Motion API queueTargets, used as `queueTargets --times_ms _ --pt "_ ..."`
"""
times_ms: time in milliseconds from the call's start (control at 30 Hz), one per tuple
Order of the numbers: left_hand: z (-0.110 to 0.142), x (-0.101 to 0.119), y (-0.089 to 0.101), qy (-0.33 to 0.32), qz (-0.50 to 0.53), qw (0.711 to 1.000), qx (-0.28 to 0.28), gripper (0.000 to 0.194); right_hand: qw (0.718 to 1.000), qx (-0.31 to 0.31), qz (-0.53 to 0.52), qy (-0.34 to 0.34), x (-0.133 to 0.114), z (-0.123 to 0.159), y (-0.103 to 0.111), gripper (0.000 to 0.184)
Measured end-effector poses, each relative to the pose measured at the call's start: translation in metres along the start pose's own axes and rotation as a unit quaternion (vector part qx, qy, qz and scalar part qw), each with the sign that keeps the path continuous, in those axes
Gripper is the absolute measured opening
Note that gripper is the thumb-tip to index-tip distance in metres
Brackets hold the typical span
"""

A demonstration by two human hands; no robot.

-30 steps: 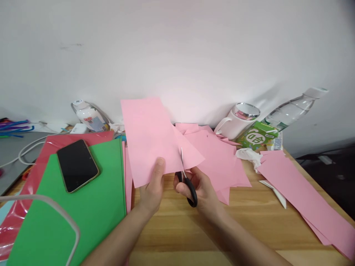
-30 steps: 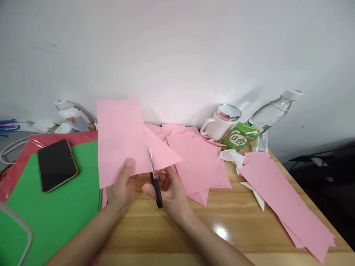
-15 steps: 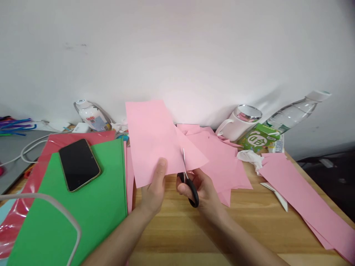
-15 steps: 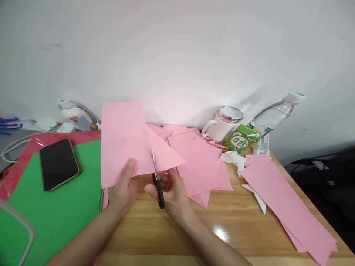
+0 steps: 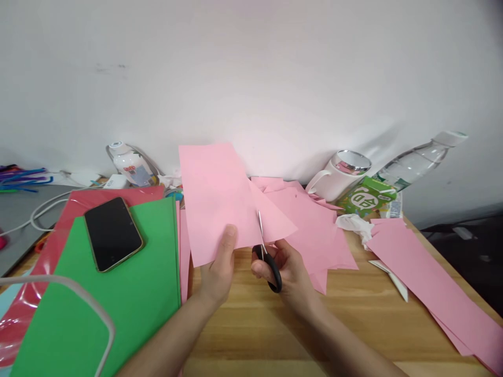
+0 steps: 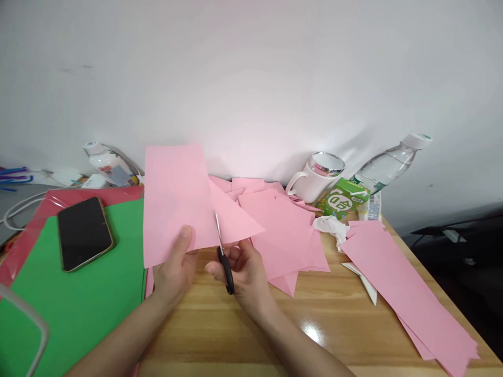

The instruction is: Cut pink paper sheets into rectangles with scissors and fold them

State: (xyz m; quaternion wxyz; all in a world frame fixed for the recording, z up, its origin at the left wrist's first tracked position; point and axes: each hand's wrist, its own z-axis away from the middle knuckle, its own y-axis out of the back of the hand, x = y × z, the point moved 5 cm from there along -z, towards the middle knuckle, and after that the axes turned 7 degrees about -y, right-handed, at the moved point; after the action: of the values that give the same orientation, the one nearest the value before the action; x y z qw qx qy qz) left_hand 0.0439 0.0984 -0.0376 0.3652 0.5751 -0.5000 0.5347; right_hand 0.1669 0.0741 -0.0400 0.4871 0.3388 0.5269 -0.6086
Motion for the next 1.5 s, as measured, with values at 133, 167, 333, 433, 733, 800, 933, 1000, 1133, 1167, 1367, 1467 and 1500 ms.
queueTargets --times_ms 133,167,333,433,733,800,933,1000,1133,1167,1367,1467,1500 --pt "0.0 -0.001 0.0 0.016 0.023 1.0 0.001 0.047 1.0 0.003 0.0 0.001 0.0 0.0 0.0 0.045" --pt "0.001 -0.002 0.0 0.022 0.036 0.999 0.005 0.047 1.0 -0.001 0.002 0.005 0.0 0.0 0.0 0.044" --pt "0.004 -0.004 -0.002 0.04 0.093 0.995 0.016 0.042 0.999 -0.015 0.016 0.03 -0.006 0.001 -0.002 0.039" --pt "0.005 -0.004 -0.003 0.038 0.102 0.994 0.002 0.042 0.999 -0.009 0.03 0.024 -0.008 0.001 -0.001 0.036" --pt "0.004 -0.002 -0.003 0.009 0.095 0.995 0.006 0.041 1.0 0.004 0.016 0.023 -0.008 0.002 -0.001 0.038" --pt "0.004 -0.002 -0.003 0.013 0.093 0.996 0.005 0.041 1.0 0.004 0.013 0.024 -0.008 0.002 -0.001 0.038" --pt "0.003 -0.002 -0.003 0.026 0.083 0.996 0.001 0.041 1.0 -0.002 0.015 0.025 -0.009 0.002 -0.002 0.038" --pt "0.003 -0.001 -0.003 0.023 0.081 0.996 -0.002 0.042 0.999 -0.002 0.021 0.026 -0.01 0.002 -0.002 0.038" --pt "0.003 -0.002 -0.003 0.037 0.082 0.996 0.009 0.042 0.999 0.0 0.032 0.024 -0.01 0.002 -0.002 0.037" --pt "0.003 -0.003 -0.003 0.047 0.081 0.996 0.01 0.043 0.999 0.0 0.035 0.022 -0.01 0.002 -0.002 0.037" --pt "0.003 0.005 -0.005 0.024 0.082 0.996 -0.005 0.048 0.999 0.001 0.04 0.012 -0.007 0.001 -0.001 0.034" --pt "0.003 0.01 -0.005 0.013 0.071 0.997 -0.001 0.047 0.999 0.002 0.04 0.007 -0.005 0.0 0.0 0.034" --pt "0.004 0.011 -0.006 0.015 0.074 0.997 -0.002 0.047 0.999 0.003 0.041 0.005 -0.005 0.0 0.001 0.034"
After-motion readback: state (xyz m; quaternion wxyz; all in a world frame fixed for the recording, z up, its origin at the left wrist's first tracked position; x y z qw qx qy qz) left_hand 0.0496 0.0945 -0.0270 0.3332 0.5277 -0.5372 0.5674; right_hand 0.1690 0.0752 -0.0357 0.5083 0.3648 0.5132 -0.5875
